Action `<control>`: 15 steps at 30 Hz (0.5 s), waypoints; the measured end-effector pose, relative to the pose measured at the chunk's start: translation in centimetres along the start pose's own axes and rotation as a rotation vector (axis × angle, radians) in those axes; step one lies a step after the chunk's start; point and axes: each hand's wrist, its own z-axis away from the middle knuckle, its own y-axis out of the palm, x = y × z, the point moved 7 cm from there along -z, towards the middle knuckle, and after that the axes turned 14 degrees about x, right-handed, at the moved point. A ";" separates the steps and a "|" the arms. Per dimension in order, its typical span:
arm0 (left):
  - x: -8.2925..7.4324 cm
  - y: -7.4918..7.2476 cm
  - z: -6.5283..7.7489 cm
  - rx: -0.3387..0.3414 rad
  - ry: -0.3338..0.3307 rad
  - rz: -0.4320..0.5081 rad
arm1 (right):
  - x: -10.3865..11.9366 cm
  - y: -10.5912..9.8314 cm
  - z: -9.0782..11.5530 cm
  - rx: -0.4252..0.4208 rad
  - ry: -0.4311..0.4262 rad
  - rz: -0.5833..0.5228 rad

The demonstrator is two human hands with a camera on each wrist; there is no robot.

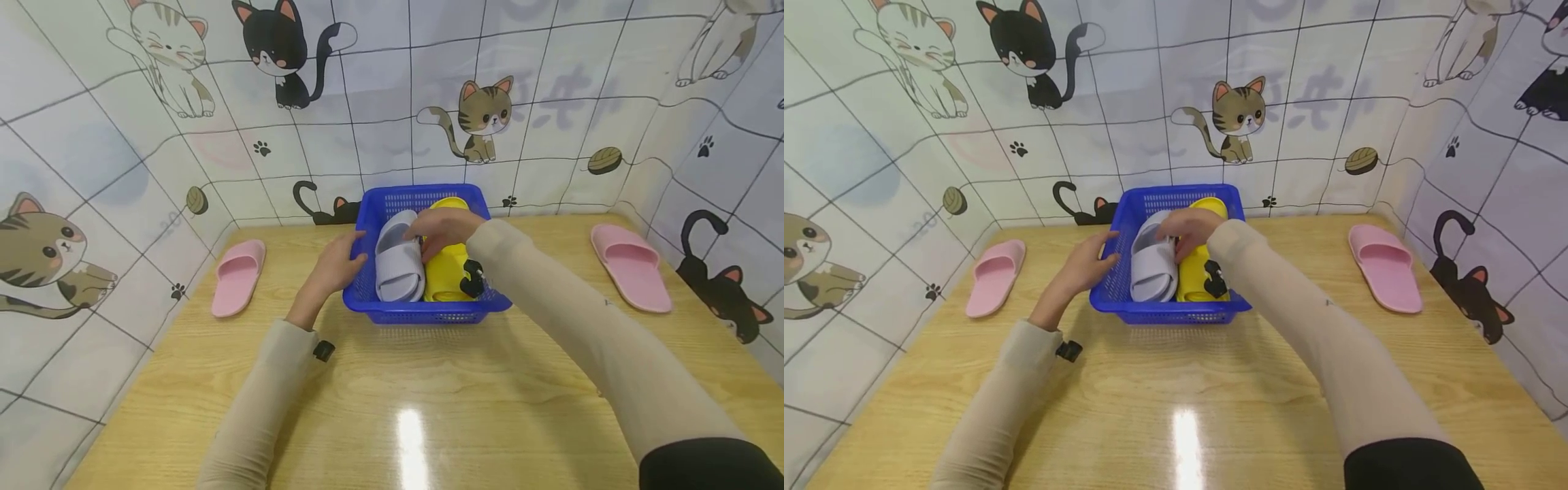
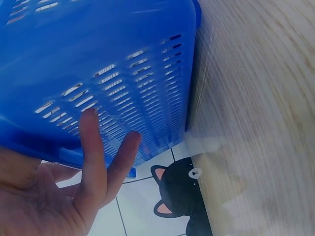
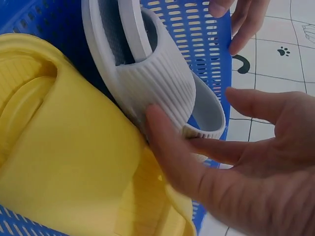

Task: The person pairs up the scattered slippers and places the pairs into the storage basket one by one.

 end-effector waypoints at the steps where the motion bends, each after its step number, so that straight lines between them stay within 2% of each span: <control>1: 0.0 0.0 0.0 -0.001 0.001 0.003 | 0.0 0.0 0.1 -0.008 0.011 0.017; 6: -0.1 0.1 0.2 -0.010 0.009 0.013 | 0.3 -0.1 0.8 -0.019 0.011 0.099; 11: -0.3 -0.2 0.2 -0.015 0.014 0.006 | 0.9 0.2 1.4 0.002 -0.026 0.005; 15: -0.3 -0.1 0.1 -0.011 0.003 0.003 | 1.0 0.2 1.3 -0.032 -0.022 0.031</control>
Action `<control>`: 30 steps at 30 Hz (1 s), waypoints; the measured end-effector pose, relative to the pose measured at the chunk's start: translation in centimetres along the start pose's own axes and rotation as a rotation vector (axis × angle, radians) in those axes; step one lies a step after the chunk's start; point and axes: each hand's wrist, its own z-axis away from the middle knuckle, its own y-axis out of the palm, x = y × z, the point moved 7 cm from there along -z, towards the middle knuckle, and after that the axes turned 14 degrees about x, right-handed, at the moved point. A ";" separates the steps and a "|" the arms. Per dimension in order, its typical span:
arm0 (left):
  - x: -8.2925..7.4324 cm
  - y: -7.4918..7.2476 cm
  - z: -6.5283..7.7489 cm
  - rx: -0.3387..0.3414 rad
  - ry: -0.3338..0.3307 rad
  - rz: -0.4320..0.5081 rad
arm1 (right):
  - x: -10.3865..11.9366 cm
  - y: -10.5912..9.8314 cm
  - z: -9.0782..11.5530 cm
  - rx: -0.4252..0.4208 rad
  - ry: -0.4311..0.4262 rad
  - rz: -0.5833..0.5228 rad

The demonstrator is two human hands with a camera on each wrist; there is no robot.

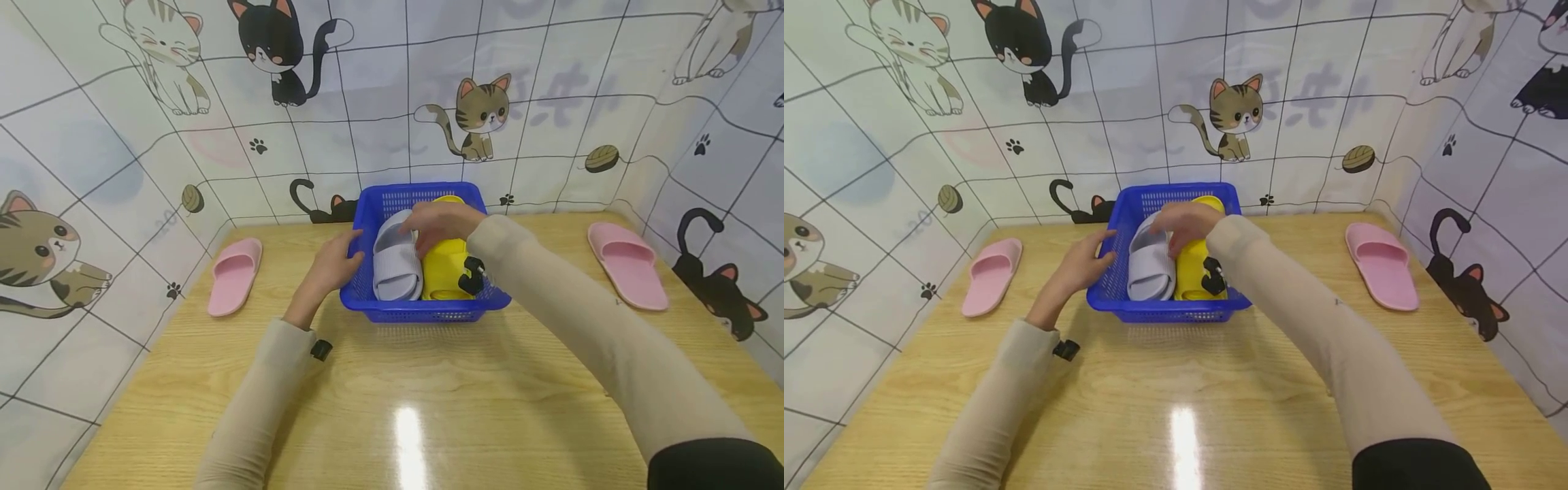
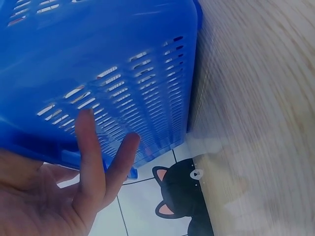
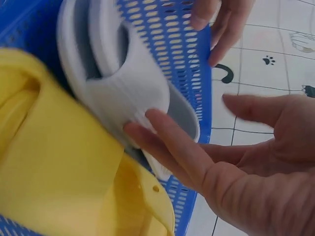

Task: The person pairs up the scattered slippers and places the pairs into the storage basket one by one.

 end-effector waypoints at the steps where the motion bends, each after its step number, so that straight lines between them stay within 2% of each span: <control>1: 0.1 0.0 0.0 0.002 -0.007 0.000 | 0.0 0.0 0.0 -0.007 0.001 0.005; 5: 0.2 0.2 0.0 0.010 -0.023 -0.002 | -0.1 -0.1 0.0 -0.018 -0.003 0.008; 13: 0.1 0.2 -0.4 0.013 -0.002 -0.003 | -0.8 -0.4 -0.2 0.031 -0.008 -0.018; 18: 0.3 0.2 -0.2 0.017 -0.006 0.006 | -0.8 0.1 -0.5 0.070 -0.021 0.012; 24: 0.5 0.0 -0.2 0.008 -0.001 0.005 | -0.7 0.3 -1.1 0.064 -0.011 -0.004; 30: 0.4 0.0 -0.1 0.005 0.001 0.008 | -1.1 0.3 -1.5 0.085 -0.008 -0.109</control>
